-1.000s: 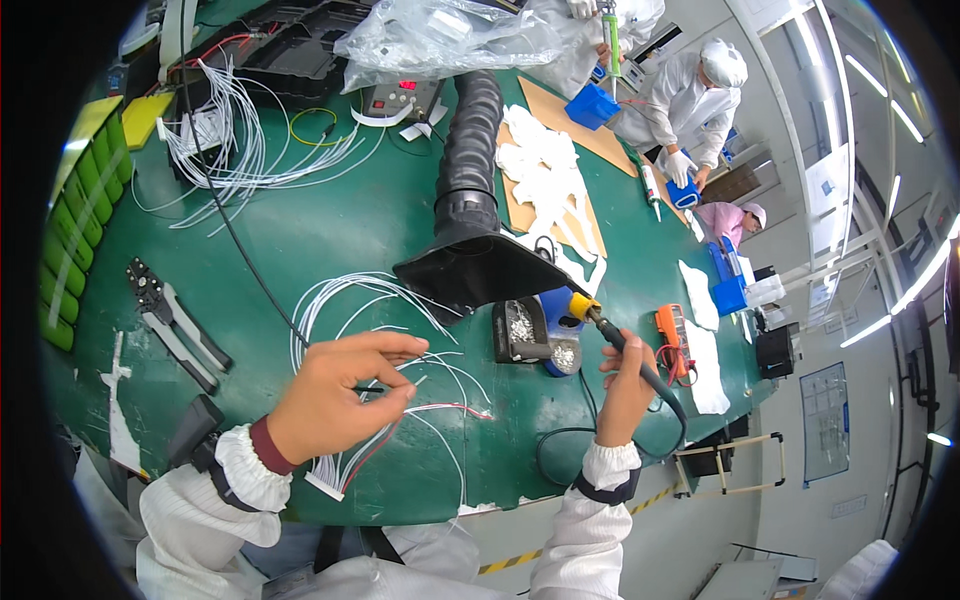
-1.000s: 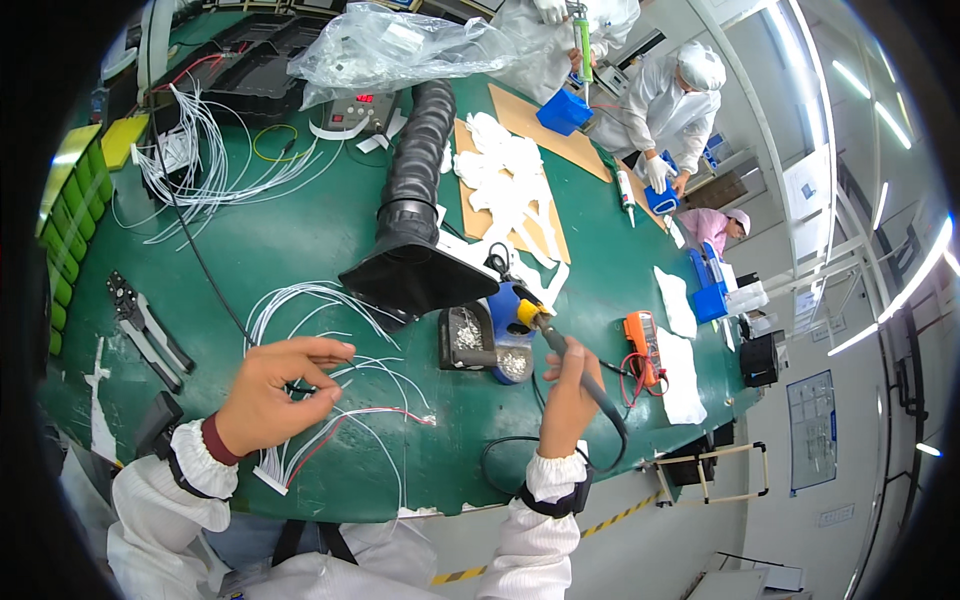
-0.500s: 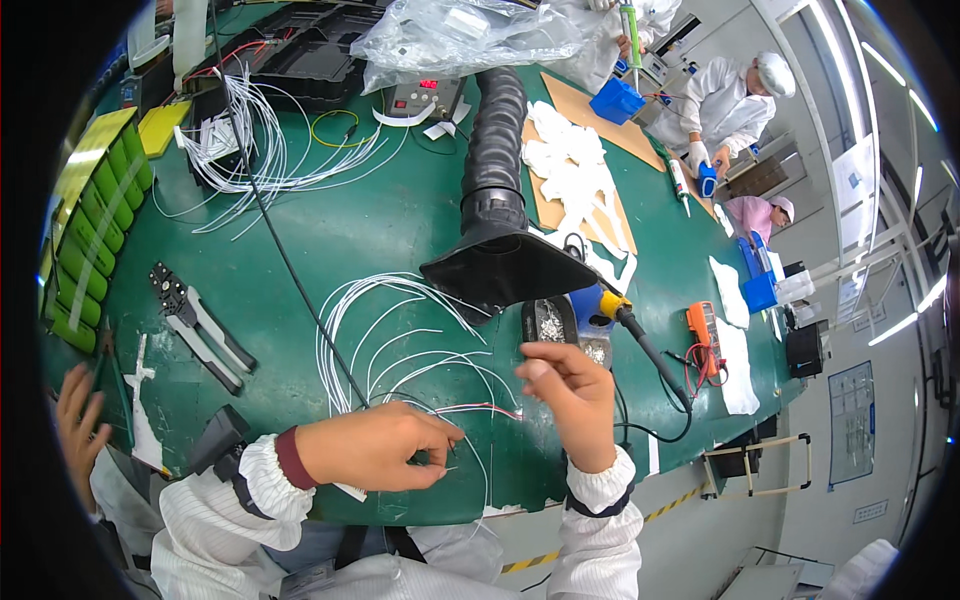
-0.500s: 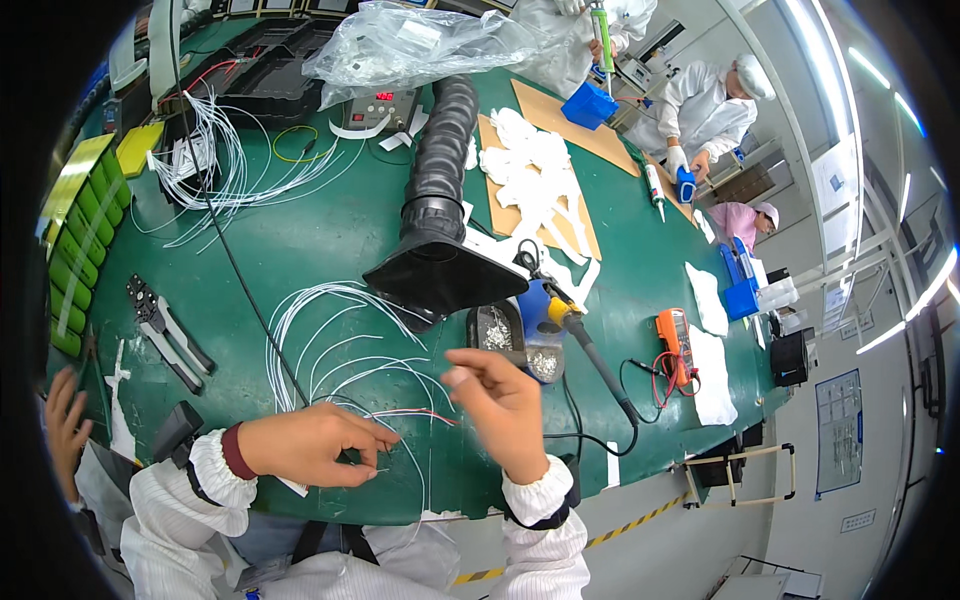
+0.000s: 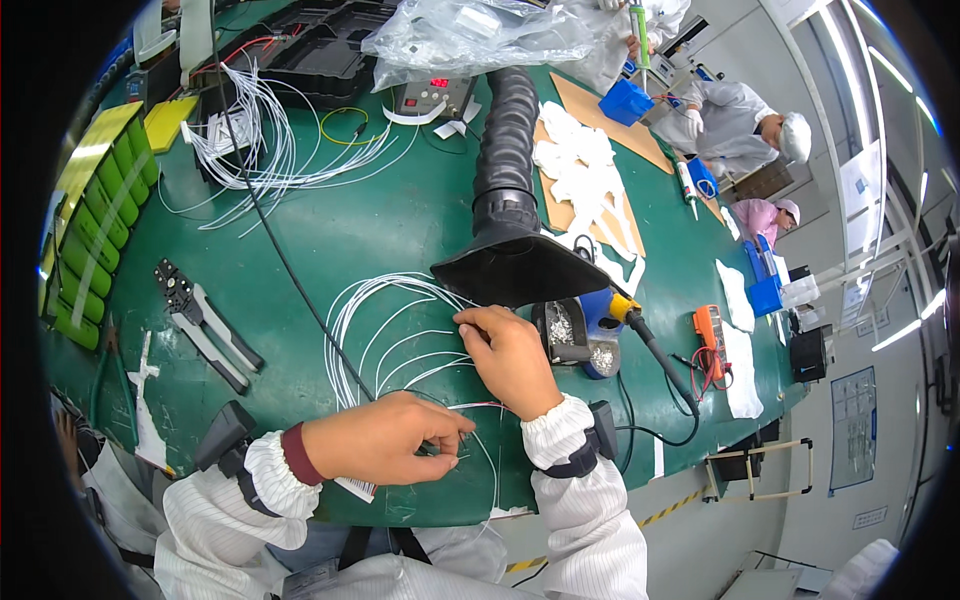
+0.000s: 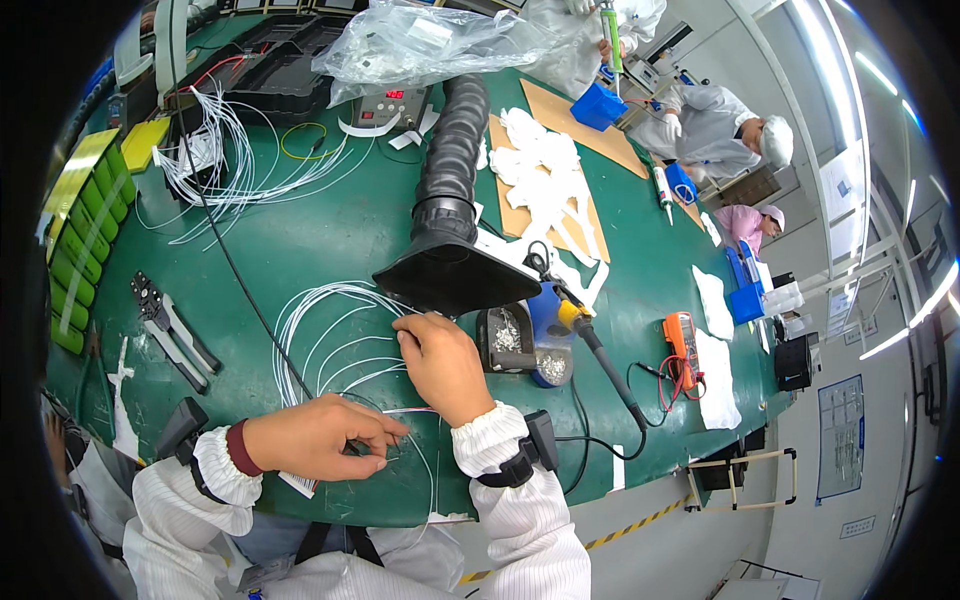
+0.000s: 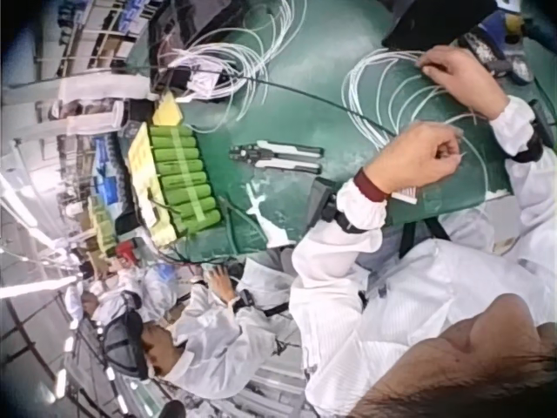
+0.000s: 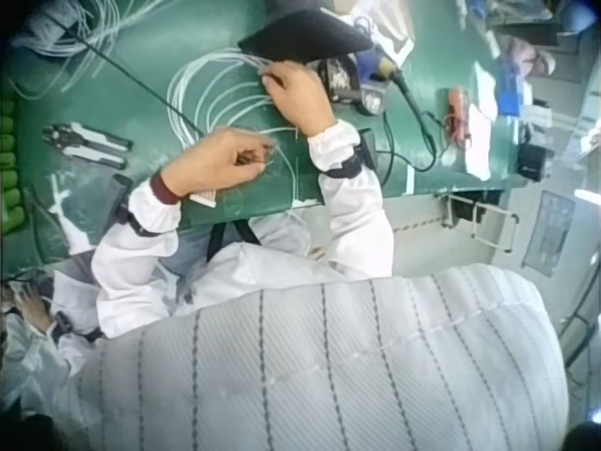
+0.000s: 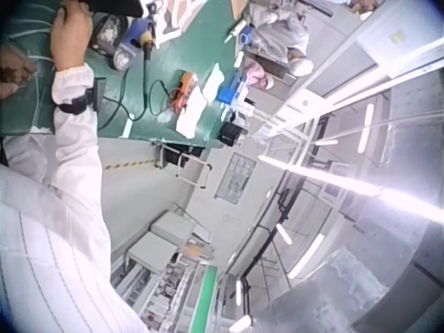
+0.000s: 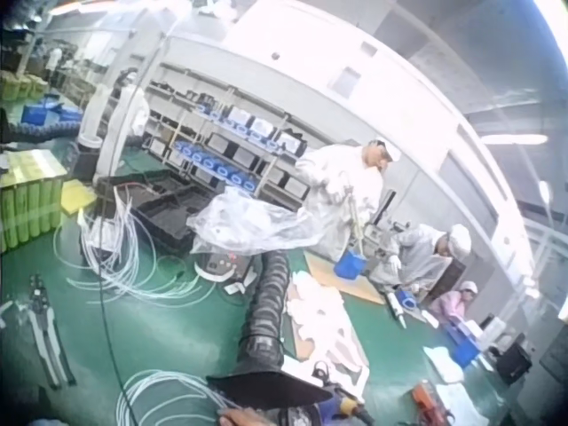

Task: Soldering electronic wires onto components at a factory workbench.

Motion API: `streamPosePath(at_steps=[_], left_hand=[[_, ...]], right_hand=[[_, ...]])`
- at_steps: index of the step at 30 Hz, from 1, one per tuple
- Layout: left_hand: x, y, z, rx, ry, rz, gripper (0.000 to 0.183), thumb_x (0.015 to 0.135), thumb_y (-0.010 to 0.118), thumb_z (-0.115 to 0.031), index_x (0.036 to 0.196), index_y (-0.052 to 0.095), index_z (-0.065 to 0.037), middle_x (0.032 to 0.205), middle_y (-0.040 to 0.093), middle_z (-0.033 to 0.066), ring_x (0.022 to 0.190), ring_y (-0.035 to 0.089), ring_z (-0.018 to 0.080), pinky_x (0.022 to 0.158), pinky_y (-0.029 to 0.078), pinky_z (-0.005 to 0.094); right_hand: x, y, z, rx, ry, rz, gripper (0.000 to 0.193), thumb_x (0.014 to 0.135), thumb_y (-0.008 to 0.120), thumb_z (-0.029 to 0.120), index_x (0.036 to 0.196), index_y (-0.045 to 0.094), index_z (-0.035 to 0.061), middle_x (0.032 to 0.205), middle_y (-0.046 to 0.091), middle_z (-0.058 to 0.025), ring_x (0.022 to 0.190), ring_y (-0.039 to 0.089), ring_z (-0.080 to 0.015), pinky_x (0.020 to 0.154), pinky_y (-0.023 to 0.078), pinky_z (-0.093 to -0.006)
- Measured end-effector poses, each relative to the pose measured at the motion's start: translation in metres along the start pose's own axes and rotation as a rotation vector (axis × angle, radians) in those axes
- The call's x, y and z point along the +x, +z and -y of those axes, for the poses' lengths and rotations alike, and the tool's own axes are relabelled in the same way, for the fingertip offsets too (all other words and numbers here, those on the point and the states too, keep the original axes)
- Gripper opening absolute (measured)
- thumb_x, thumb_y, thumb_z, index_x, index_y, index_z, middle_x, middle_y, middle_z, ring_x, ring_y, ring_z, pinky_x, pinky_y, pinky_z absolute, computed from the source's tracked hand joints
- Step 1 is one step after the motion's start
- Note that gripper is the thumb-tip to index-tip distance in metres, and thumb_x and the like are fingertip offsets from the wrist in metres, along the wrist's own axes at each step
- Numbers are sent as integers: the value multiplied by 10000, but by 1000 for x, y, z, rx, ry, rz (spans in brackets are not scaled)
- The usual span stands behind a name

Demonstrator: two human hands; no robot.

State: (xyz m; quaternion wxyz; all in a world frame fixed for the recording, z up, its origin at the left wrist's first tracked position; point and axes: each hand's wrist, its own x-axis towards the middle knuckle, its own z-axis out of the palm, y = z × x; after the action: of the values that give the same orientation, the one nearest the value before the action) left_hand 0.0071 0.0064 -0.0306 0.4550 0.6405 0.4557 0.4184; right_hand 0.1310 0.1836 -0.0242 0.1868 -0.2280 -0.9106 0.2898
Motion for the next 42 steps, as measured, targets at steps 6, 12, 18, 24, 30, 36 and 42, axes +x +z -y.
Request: streamPosePath(at_steps=[6, 12, 18, 24, 30, 36, 42], left_hand=[[1, -2, 0, 7, -20, 23, 154, 868, 702, -116, 832, 686, 32, 1251, 705, 229, 1038, 742, 325, 876, 592, 374], [0, 0, -5, 61, 12, -55, 111, 871, 713, -103, 866, 700, 7, 1239, 721, 188, 848, 757, 280, 742, 602, 327], [0, -5, -18, 143, -52, -463, 64, 914, 707, -66, 923, 703, -3, 1027, 763, 109, 680, 699, 145, 633, 555, 271], [2, -13, -17, -270, -69, -899, 81, 991, 626, -53, 1032, 643, 16, 940, 665, 30, 774, 625, 72, 663, 472, 202], [0, -6, -29, -393, -106, -803, 69, 974, 607, 17, 1031, 625, 50, 1074, 697, 119, 903, 698, 124, 742, 552, 246], [-1, 2, -26, -377, 32, -769, 75, 935, 614, 87, 1004, 642, 83, 1147, 703, 196, 972, 722, 187, 879, 594, 296], [-3, 2, -29, -335, 106, -761, 77, 954, 596, 67, 1016, 642, 68, 1107, 696, 192, 951, 710, 201, 854, 595, 341]], right_hand=[[-1, -2, 4, 1, 32, 73, 143, 904, 680, 101, 1014, 729, 24, 926, 675, -139, 934, 650, -345, 812, 525, -441], [-2, 9, 0, -76, -85, -9, 92, 883, 696, 110, 941, 719, 43, 902, 643, -112, 933, 634, -327, 804, 517, -436], [-3, 4, -2, 16, -27, 5, 74, 874, 699, 102, 913, 712, 40, 899, 672, -104, 915, 635, -324, 811, 512, -429], [-9, -7, 12, 44, -184, -156, 78, 844, 738, 89, 904, 710, 49, 921, 698, -84, 879, 642, -302, 786, 490, -403], [-25, -11, 31, 86, -318, -281, 146, 769, 777, -23, 892, 719, 31, 913, 728, -84, 838, 684, -261, 761, 521, -363], [-36, -10, 39, 148, -397, -319, 216, 740, 790, -40, 910, 696, 55, 933, 719, -61, 813, 669, -240, 714, 482, -350], [-41, -9, 41, 458, -295, -235, 230, 778, 789, -61, 980, 725, 30, 969, 732, -106, 860, 694, -250, 750, 538, -336]])
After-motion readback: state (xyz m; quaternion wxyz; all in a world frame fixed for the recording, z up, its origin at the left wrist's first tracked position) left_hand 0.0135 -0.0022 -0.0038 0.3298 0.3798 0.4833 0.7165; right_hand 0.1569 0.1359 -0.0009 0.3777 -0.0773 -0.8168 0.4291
